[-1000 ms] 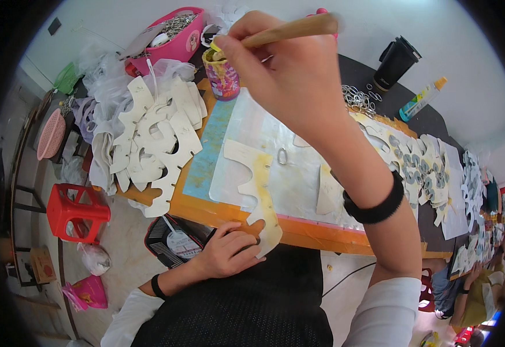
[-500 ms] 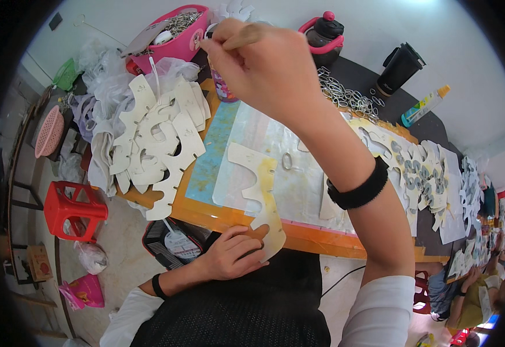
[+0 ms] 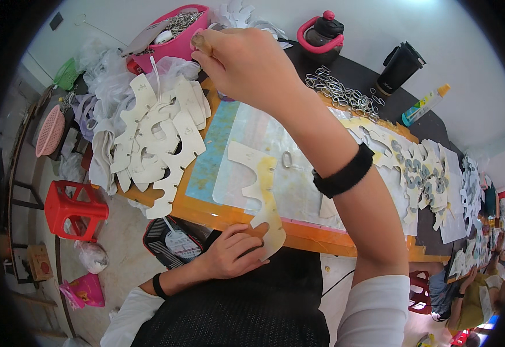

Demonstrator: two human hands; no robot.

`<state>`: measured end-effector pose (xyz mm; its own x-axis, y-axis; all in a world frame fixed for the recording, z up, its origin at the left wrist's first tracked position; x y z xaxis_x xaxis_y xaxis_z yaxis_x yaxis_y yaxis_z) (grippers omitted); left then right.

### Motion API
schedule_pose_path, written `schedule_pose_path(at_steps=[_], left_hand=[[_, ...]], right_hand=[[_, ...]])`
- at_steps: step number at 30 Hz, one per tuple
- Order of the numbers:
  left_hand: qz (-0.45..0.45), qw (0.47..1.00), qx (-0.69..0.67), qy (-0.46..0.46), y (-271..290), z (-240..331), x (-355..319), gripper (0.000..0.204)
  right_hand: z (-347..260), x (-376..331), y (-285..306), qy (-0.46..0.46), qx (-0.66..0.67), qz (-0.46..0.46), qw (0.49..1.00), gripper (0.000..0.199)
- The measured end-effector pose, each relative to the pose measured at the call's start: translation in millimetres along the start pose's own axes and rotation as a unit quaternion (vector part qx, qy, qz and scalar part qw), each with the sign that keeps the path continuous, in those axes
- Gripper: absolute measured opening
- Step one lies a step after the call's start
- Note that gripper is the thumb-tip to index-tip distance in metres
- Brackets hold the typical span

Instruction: The person is applying adhesive to shoe components using a brush.

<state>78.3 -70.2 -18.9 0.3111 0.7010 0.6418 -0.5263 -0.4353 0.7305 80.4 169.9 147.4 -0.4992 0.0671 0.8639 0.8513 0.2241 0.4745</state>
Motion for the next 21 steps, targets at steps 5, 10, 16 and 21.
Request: schedule_pose_path(at_steps=[5,10,16,21], left_hand=[[0.003,1.0,-0.005,-0.001,-0.1,-0.3,0.3,0.028],[0.003,1.0,-0.001,0.002,-0.5,0.7,-0.6,0.028],[-0.003,1.0,0.01,-0.009,3.9,1.7,0.7,0.024],[0.01,1.0,0.0,-0.023,4.3,-1.2,-0.2,0.016]], right_hand=[[-2.9,-0.4,11.7,-0.049,-0.035,0.046,0.997,0.018],[-29.7,-19.0,49.1,-0.15,0.093,0.146,0.973,0.015],[-52.5,-74.8,139.9,-0.287,0.294,0.364,0.836,0.021],[-105.5,-157.3,190.7,-0.344,0.434,0.378,0.742,0.024]])
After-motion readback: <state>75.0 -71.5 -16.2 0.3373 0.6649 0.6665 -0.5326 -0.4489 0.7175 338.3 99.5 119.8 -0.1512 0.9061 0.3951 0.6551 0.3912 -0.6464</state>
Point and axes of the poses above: each hand's wrist, its own x-axis towards the middle knuckle, its own y-axis out of the back of the hand, z = x × y, the point moved 1 cm from there along x, towards the middle knuckle, and after that the axes turned 11 degrees about x, right-handed, at the moved point
